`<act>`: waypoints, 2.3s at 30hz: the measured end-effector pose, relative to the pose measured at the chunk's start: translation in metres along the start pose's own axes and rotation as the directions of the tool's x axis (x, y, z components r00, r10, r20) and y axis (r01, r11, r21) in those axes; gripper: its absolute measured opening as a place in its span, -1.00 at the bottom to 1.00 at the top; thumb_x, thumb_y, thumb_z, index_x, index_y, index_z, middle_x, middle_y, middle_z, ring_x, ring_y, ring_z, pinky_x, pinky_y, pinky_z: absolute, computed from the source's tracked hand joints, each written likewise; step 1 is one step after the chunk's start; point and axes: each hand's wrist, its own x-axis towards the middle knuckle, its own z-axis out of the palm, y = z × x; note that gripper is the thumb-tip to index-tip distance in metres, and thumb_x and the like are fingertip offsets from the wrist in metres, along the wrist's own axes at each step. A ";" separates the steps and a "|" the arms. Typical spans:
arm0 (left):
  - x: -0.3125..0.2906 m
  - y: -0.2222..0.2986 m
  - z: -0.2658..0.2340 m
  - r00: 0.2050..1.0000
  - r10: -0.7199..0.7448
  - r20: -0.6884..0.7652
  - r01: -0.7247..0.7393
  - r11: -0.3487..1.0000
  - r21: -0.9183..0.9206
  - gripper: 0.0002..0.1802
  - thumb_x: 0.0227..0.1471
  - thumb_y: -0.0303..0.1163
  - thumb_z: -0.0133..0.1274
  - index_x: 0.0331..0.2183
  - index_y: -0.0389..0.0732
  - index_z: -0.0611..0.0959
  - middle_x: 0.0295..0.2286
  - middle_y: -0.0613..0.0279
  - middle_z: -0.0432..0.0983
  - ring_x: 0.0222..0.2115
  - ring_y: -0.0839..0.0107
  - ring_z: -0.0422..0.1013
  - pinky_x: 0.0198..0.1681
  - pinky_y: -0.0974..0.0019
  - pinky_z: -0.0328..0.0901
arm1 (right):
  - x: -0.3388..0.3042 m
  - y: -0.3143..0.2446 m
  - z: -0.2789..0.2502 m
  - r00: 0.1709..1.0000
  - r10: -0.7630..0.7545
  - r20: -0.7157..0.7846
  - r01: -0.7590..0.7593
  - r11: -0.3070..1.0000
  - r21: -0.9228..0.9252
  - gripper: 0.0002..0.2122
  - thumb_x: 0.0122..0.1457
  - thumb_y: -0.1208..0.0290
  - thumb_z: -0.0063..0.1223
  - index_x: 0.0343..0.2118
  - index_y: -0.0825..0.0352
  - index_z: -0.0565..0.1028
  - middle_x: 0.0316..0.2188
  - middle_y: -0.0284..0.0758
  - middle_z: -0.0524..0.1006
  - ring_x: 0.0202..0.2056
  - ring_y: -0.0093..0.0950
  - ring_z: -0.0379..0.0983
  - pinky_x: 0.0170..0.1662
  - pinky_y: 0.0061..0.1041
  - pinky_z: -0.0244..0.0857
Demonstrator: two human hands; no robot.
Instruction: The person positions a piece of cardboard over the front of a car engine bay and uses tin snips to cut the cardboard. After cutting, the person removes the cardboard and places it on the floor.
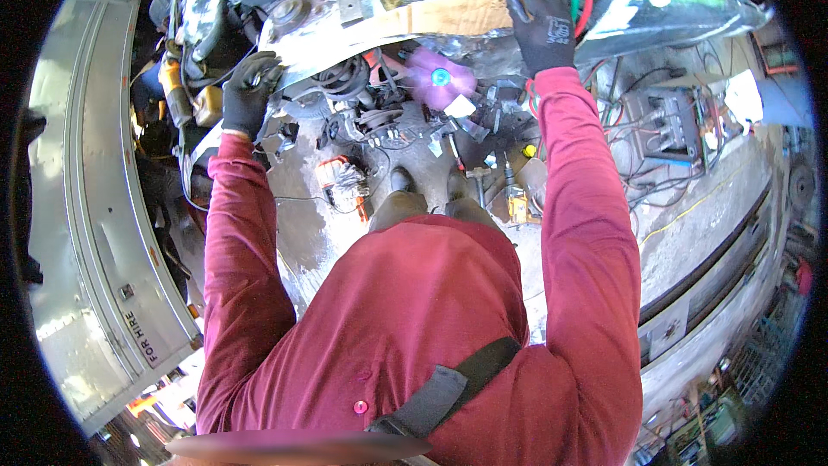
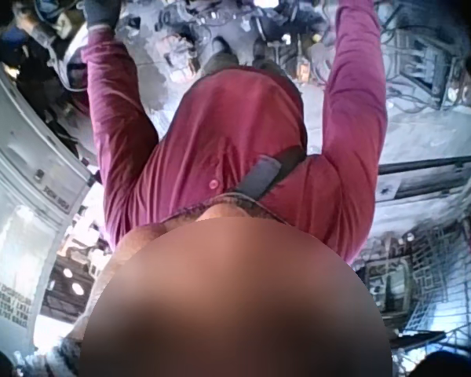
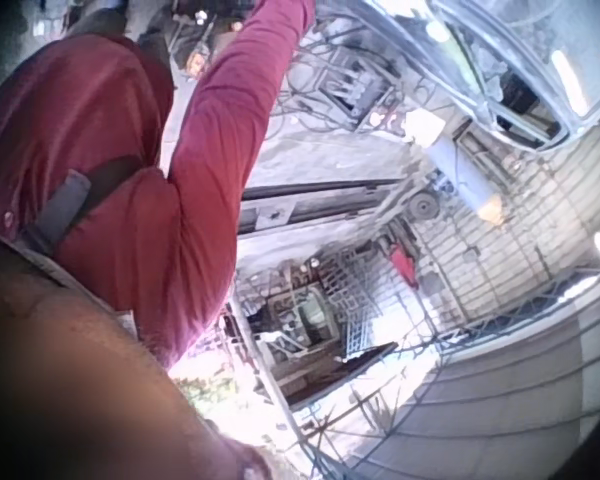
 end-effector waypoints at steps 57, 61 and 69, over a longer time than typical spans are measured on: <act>0.007 0.026 0.031 0.985 0.163 -0.053 -0.161 0.986 0.037 -0.81 0.17 -0.34 0.24 -0.20 -0.21 0.72 -0.21 0.13 0.64 -0.13 0.19 0.53 0.04 0.20 0.35 | 0.019 0.014 -0.016 0.969 -0.102 0.224 0.127 0.987 -0.101 -0.73 0.32 0.23 0.07 0.00 0.18 0.61 -0.01 -0.22 0.58 0.03 -0.15 0.48 0.14 -0.21 0.34; 0.006 0.027 0.031 0.985 0.161 -0.061 -0.162 0.987 -0.008 -0.86 0.14 -0.37 0.21 -0.27 -0.21 0.70 -0.26 0.08 0.63 -0.16 0.09 0.50 0.01 0.14 0.34 | 0.021 0.018 -0.015 0.964 -0.073 0.256 0.091 0.994 -0.057 -0.73 0.31 0.23 0.08 -0.01 0.18 0.62 -0.02 -0.20 0.58 0.02 -0.15 0.49 0.12 -0.21 0.35; 0.009 0.028 0.033 0.981 0.174 -0.083 -0.174 0.985 0.008 -0.83 0.14 -0.35 0.22 -0.26 -0.23 0.69 -0.22 0.08 0.63 -0.13 0.07 0.51 0.02 0.14 0.34 | 0.003 0.004 -0.008 0.993 0.010 0.120 -0.005 0.999 -0.048 -0.70 0.28 0.23 0.13 0.05 0.08 0.61 0.06 -0.17 0.52 0.08 -0.11 0.44 0.20 -0.14 0.28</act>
